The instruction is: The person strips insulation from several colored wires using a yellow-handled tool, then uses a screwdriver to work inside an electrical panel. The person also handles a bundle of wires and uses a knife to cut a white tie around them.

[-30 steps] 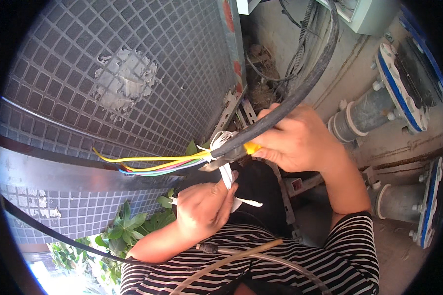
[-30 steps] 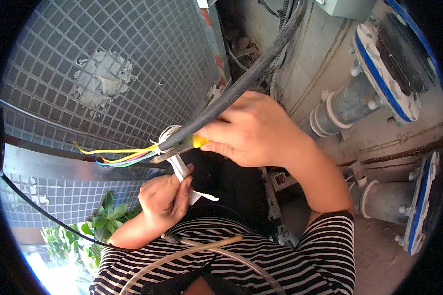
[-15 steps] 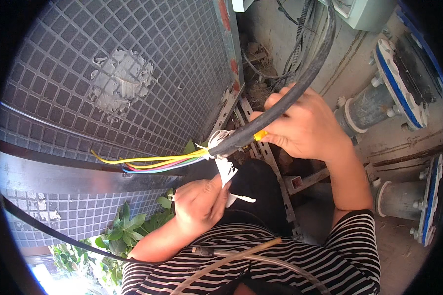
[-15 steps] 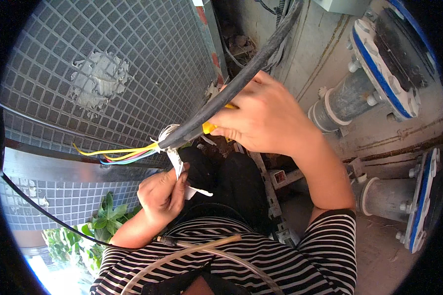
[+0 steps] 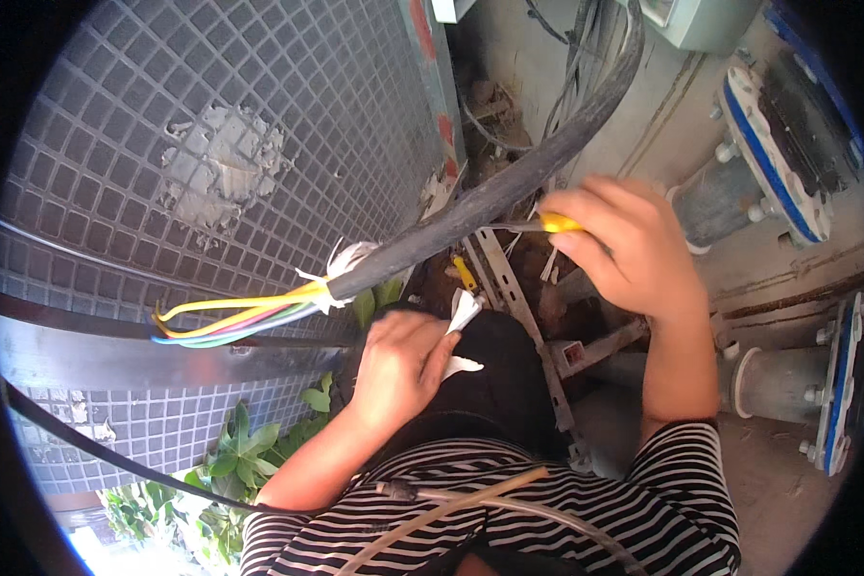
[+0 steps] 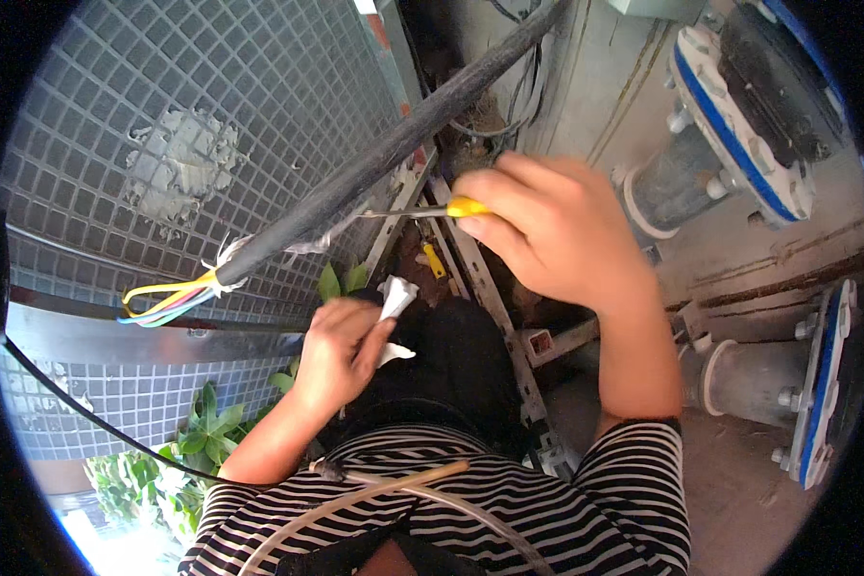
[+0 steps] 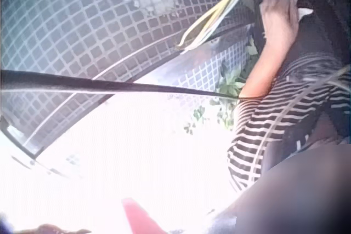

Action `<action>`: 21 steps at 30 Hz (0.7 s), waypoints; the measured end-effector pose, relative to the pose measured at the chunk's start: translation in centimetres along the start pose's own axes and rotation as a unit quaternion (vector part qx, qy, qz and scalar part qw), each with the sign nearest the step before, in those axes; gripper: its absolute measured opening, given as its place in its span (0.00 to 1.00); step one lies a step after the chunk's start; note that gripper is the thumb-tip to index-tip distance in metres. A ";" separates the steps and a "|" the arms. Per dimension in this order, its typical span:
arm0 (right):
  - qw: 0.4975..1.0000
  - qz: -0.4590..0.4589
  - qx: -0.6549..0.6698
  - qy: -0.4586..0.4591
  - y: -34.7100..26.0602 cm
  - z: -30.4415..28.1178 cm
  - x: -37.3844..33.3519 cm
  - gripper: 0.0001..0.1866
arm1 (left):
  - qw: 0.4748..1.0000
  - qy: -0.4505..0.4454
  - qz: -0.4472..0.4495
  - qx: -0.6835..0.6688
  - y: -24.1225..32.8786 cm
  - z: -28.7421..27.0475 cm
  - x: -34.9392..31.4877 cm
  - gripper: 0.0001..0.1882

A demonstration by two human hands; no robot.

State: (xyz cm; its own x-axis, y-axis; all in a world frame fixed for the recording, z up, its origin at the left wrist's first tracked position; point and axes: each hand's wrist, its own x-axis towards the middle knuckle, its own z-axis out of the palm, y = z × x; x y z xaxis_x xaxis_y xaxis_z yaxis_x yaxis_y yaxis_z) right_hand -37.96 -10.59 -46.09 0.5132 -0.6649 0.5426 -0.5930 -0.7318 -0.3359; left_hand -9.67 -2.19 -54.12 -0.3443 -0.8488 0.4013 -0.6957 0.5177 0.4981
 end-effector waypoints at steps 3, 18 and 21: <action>0.968 0.059 0.232 0.069 -0.5 -0.2 -2.2 0.18 | 0.992 -0.079 -0.086 0.054 -1.8 2.0 1.2 0.05; 0.769 0.039 0.638 0.018 -2.4 2.4 -5.6 0.26 | 0.912 -0.132 -0.245 -0.303 -1.7 -5.1 3.9 0.13; 0.766 0.089 0.635 0.041 -2.3 3.4 -6.5 0.31 | 0.956 -0.198 -0.052 -0.211 4.9 -11.9 4.0 0.11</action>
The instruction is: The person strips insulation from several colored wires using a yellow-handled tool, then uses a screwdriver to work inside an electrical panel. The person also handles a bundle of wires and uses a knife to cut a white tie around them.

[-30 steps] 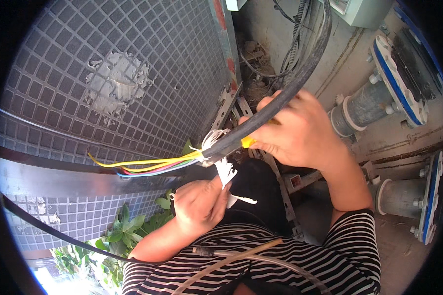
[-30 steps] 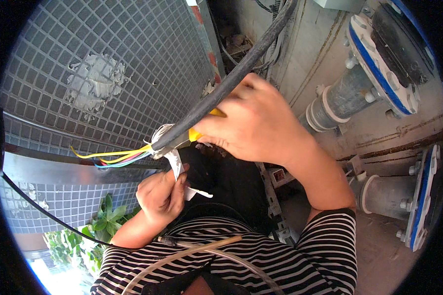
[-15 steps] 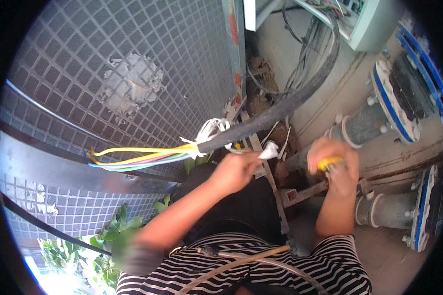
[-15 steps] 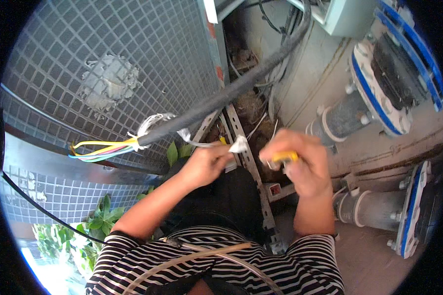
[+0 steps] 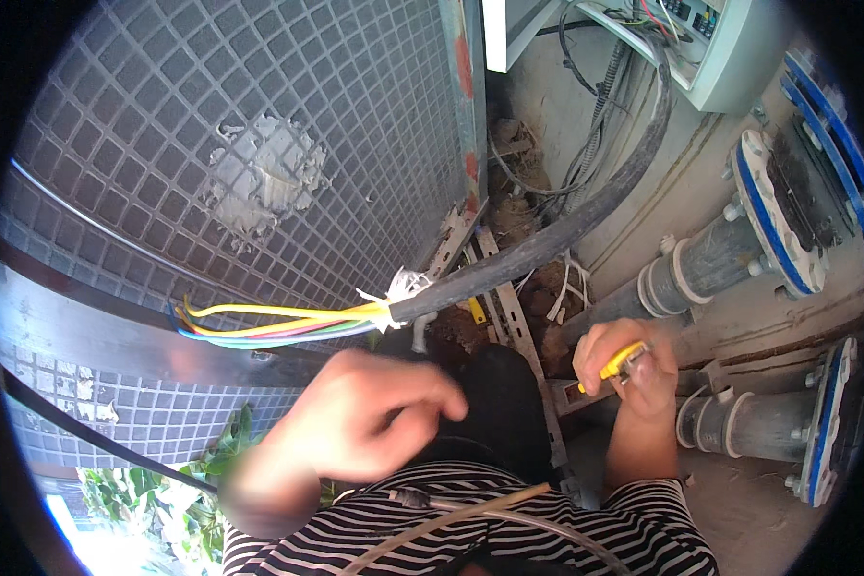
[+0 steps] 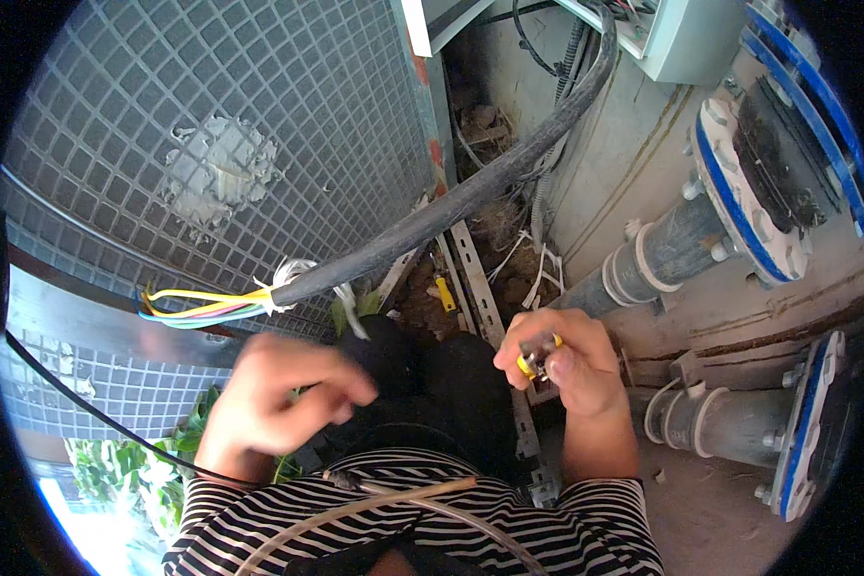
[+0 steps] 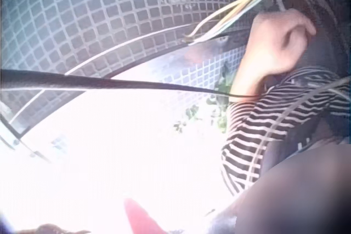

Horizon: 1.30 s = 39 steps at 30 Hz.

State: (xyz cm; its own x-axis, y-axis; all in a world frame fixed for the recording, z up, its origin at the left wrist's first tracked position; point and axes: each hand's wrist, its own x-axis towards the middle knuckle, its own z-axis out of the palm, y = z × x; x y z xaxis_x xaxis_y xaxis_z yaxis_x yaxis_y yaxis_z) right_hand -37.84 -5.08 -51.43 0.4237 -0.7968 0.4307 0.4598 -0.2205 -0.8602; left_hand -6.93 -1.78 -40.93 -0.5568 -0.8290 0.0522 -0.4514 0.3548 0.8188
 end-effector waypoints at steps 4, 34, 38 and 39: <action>0.998 0.047 0.034 0.033 1.1 0.6 -0.7 0.31 | 0.857 0.430 0.143 0.247 4.2 -0.9 -0.2 0.05; 0.875 0.207 0.401 -0.173 -0.2 12.2 3.5 0.26 | 0.914 0.381 0.134 -0.032 3.3 -3.1 1.5 0.05; 0.853 0.216 0.439 -0.181 0.4 13.1 3.1 0.26 | 0.912 0.380 0.151 -0.037 2.8 -2.9 1.3 0.05; 0.863 0.210 0.422 -0.180 0.8 13.5 2.9 0.25 | 0.912 0.380 0.151 -0.036 2.9 -2.9 1.3 0.05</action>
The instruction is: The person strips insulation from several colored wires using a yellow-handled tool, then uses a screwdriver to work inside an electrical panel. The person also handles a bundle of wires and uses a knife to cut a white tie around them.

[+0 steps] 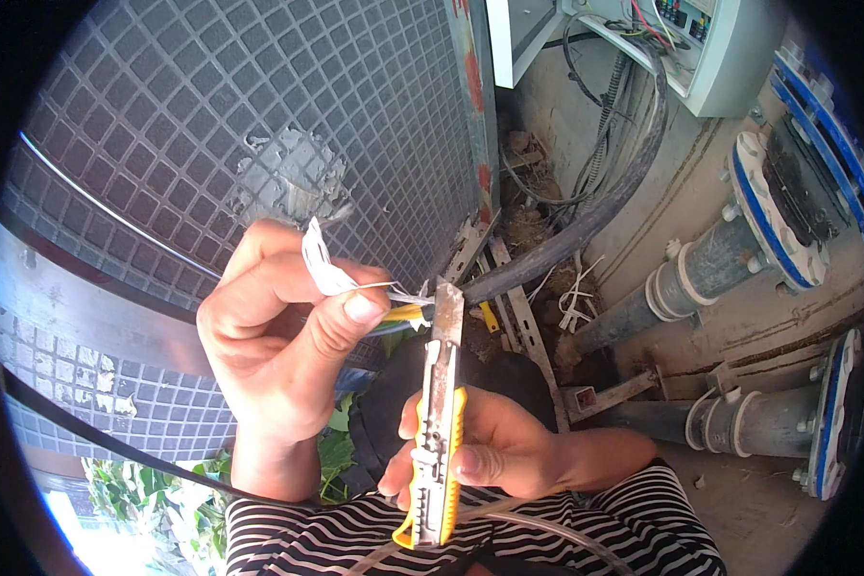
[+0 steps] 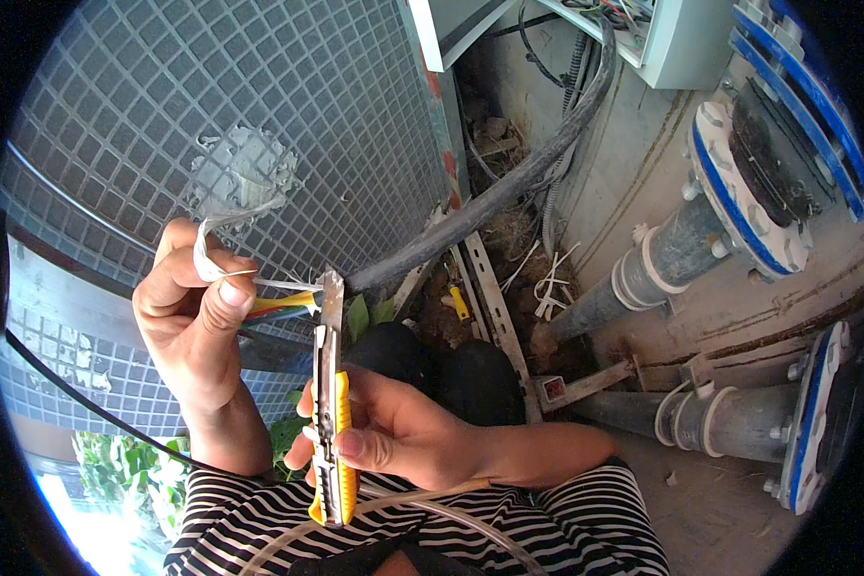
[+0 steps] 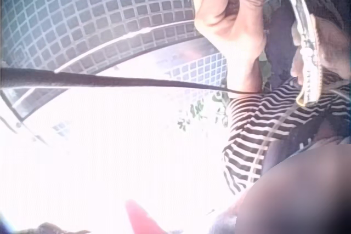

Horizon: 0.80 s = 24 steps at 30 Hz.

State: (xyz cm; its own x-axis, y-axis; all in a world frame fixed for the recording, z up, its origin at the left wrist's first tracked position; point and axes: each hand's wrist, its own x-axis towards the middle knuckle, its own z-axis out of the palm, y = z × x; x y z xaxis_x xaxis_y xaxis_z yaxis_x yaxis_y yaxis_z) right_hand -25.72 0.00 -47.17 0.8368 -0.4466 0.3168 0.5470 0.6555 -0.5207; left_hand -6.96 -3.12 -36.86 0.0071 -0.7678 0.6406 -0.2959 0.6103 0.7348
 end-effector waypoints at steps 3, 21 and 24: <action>1.000 -0.003 0.005 -0.003 -1.1 0.0 0.1 0.26 | 1.000 0.000 -0.002 0.001 0.2 0.1 -0.1 0.05; 0.849 -0.418 -0.247 0.207 -2.7 -4.7 -4.5 0.36 | 0.987 0.062 0.041 -0.145 -3.2 1.4 -8.3 0.07; 0.809 -0.470 -0.243 0.254 -5.2 -4.7 -7.2 0.32 | 0.982 -0.171 -0.033 0.071 -9.9 5.1 -11.6 0.05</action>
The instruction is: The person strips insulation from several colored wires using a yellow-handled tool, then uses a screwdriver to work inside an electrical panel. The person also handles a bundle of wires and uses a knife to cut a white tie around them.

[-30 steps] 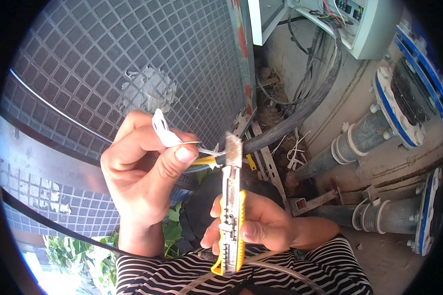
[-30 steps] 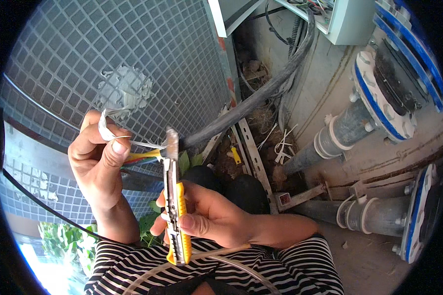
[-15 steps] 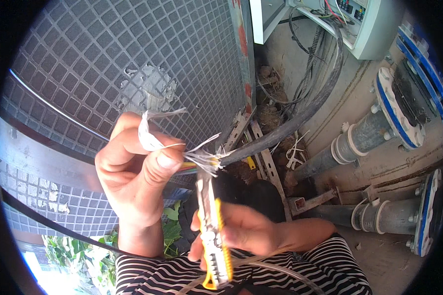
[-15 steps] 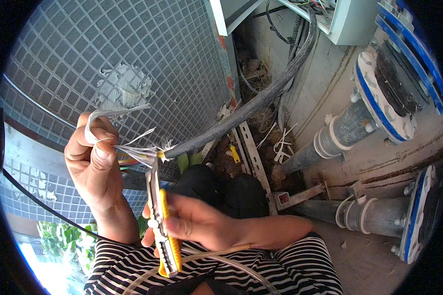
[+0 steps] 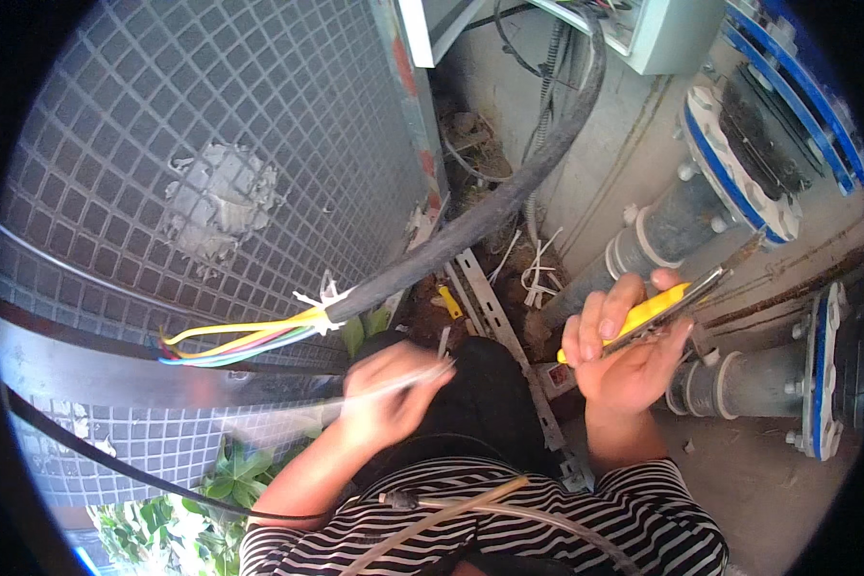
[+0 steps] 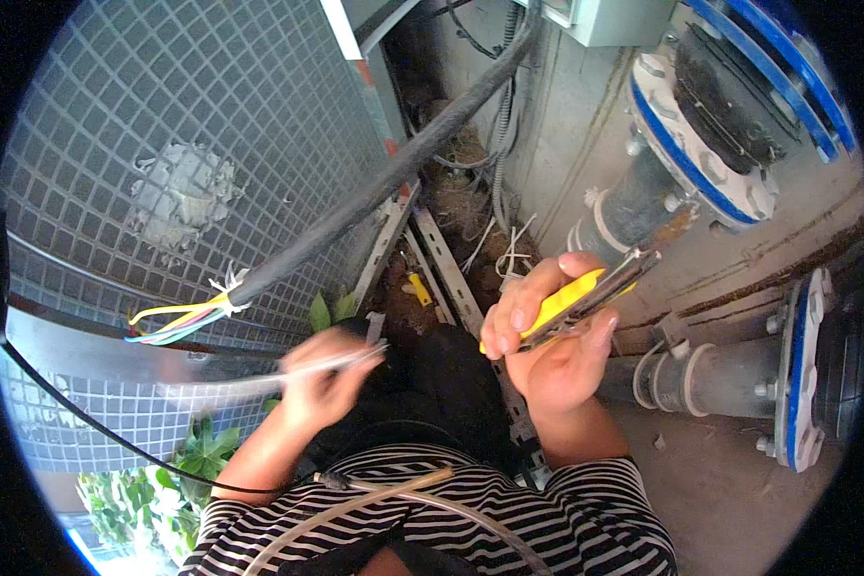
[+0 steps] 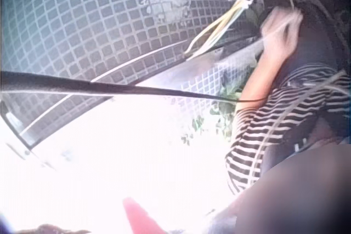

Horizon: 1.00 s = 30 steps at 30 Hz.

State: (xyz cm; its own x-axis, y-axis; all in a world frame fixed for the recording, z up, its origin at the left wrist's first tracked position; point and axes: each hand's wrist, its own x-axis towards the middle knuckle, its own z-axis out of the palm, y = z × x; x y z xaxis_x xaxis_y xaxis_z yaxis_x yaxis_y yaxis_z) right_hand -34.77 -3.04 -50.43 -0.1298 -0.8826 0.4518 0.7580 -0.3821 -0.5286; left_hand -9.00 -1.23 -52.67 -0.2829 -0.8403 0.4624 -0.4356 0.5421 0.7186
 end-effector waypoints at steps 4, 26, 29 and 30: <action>0.998 0.033 -0.040 -0.044 -0.7 -1.8 0.7 0.32 | 0.939 -0.292 -0.092 0.158 -5.0 5.9 2.2 0.08; 0.932 0.347 -0.061 0.082 6.9 -6.2 -1.6 0.21 | 0.933 0.014 -0.281 -0.224 -4.1 -4.2 1.1 0.31; 0.890 0.430 -0.027 0.147 10.5 -6.9 -2.9 0.20 | 0.907 -0.112 -0.317 -0.255 -6.4 -1.3 -0.4 0.28; 0.877 0.456 0.012 0.154 11.7 -7.8 -3.6 0.19 | 0.895 -0.158 -0.341 -0.241 -7.2 -0.3 -0.4 0.26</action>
State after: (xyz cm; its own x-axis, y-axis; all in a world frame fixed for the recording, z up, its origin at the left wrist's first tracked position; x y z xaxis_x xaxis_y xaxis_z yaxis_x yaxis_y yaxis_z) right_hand -30.41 -6.44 -63.85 0.3734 -0.8519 -0.3672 0.6490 0.5227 -0.5527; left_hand -5.46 -4.78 -57.84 -0.3523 -0.8913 -0.2854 -0.2026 -0.2251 0.9531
